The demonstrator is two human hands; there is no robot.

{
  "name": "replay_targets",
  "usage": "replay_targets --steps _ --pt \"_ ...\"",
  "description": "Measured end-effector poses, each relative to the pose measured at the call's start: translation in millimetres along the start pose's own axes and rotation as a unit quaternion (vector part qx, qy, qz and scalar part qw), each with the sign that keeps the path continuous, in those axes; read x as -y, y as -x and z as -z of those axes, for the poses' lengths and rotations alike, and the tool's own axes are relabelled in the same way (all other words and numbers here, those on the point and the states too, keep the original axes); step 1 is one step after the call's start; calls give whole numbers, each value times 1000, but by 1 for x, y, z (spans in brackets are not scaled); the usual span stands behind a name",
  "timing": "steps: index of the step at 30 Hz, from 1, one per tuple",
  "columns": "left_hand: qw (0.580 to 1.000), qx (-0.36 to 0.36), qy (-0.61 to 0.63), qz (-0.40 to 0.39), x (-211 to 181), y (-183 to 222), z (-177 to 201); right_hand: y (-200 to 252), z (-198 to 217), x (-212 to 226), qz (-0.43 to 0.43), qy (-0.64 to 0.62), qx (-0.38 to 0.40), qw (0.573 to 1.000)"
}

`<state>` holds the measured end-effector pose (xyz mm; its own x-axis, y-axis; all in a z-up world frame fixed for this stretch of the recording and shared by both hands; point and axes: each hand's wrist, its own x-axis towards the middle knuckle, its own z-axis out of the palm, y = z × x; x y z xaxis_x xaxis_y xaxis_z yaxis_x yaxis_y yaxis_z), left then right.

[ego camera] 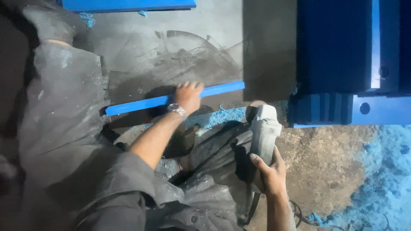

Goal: The person is using an angle grinder and a manual deburring tool to finish the edges of blue plastic components.

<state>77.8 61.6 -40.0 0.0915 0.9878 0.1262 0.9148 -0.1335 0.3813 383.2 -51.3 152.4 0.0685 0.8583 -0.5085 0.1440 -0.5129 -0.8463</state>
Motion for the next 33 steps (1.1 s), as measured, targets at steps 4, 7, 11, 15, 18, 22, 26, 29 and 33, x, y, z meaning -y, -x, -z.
replay_targets --steps 4,7,11,15,18,22,26,29,33 --pt "998 42 -7 56 40 33 34 -9 -10 -4 -16 -1 8 1000" --pt "992 65 -52 98 65 53 66 -12 -15 -4 -16 8 12 1000" --pt "990 69 -59 113 85 74 96 -23 -24 1 5 38 20 999" --pt "987 76 -36 140 90 79 100 -46 -31 9 54 52 34 997" --pt "988 85 -24 123 98 79 94 -64 -33 16 78 55 41 995" --pt "988 88 -23 122 94 69 96 -83 -29 13 99 81 28 991" --pt "984 113 -24 135 91 61 92 -90 -27 15 91 80 10 993" --pt "987 99 -32 125 91 61 89 -98 -21 7 88 72 6 993" --pt "990 76 -44 111 93 65 82 -101 -23 6 95 90 1 991"
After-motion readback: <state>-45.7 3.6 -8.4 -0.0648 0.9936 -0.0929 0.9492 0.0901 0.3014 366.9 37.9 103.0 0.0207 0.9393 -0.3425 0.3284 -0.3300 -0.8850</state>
